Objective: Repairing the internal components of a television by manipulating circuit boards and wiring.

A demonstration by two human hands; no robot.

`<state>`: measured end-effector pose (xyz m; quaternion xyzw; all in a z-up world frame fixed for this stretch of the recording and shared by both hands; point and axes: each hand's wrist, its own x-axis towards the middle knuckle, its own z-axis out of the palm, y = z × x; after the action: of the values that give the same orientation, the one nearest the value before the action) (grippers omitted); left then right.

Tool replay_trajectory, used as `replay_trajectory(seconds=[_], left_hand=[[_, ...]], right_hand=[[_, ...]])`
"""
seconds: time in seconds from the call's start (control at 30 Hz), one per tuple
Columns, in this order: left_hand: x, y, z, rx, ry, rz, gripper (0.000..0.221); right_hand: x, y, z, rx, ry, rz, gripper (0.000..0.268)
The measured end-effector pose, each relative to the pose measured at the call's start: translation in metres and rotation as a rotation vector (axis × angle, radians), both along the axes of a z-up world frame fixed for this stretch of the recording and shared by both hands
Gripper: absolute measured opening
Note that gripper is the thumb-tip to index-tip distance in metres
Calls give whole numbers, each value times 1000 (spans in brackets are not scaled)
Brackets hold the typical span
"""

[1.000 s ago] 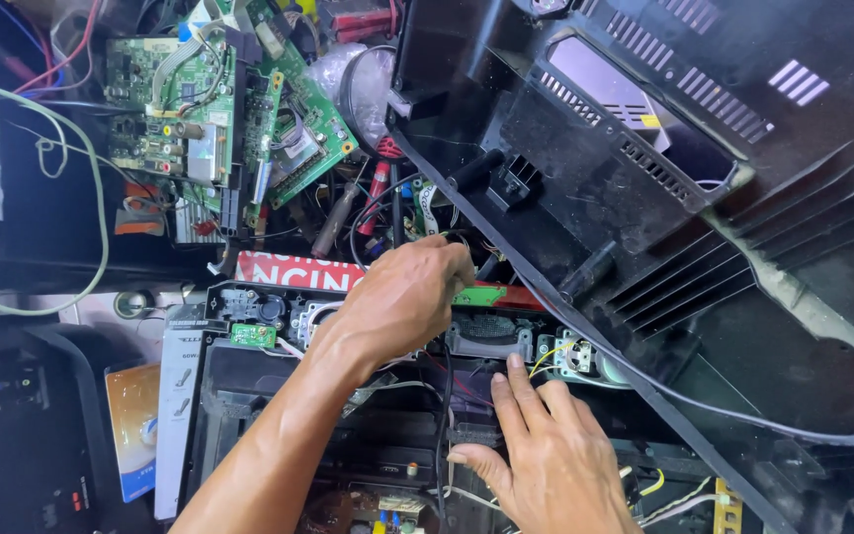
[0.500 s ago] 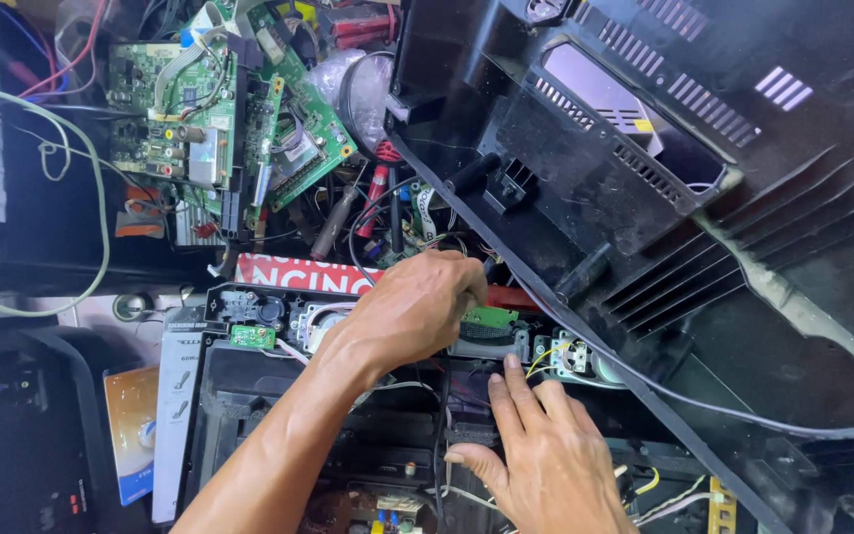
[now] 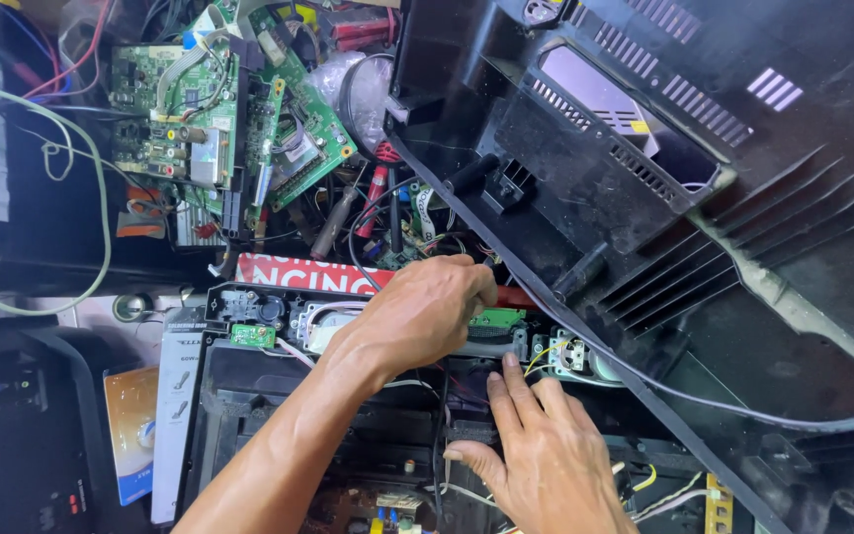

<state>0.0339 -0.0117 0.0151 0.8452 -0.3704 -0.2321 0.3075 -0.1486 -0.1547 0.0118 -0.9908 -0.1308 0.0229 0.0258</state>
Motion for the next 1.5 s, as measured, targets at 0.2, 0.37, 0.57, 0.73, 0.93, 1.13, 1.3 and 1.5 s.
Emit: replay_trajectory(seconds=[0.2,0.37,0.57,0.73,0.93,1.13,1.3,1.5], left_hand=[[-3,2,9,-12,26,-20,32],[-6,6,18,-72,-5,-55,20],[-12,8,28,-201,-26,-102,21],[-11,13,28,-389,-23,-181,17],[-11,16,30,-122,146,-118,19],[-9,14,32,65,190,-87,12],[-10,9,18,136,74,11,8],[-13,3,-15,30,-137,-6,16]], right_hand=[[12,-3,23,218,-15,-102,86],[19,-9,35,364,-107,-239,70],[25,-16,26,511,-183,-205,50],[24,-16,28,488,-341,-202,24],[25,-14,34,507,-341,-221,11],[25,-13,32,519,-327,-209,12],[21,-13,24,283,-144,-258,32],[21,-16,16,107,-66,-268,47]])
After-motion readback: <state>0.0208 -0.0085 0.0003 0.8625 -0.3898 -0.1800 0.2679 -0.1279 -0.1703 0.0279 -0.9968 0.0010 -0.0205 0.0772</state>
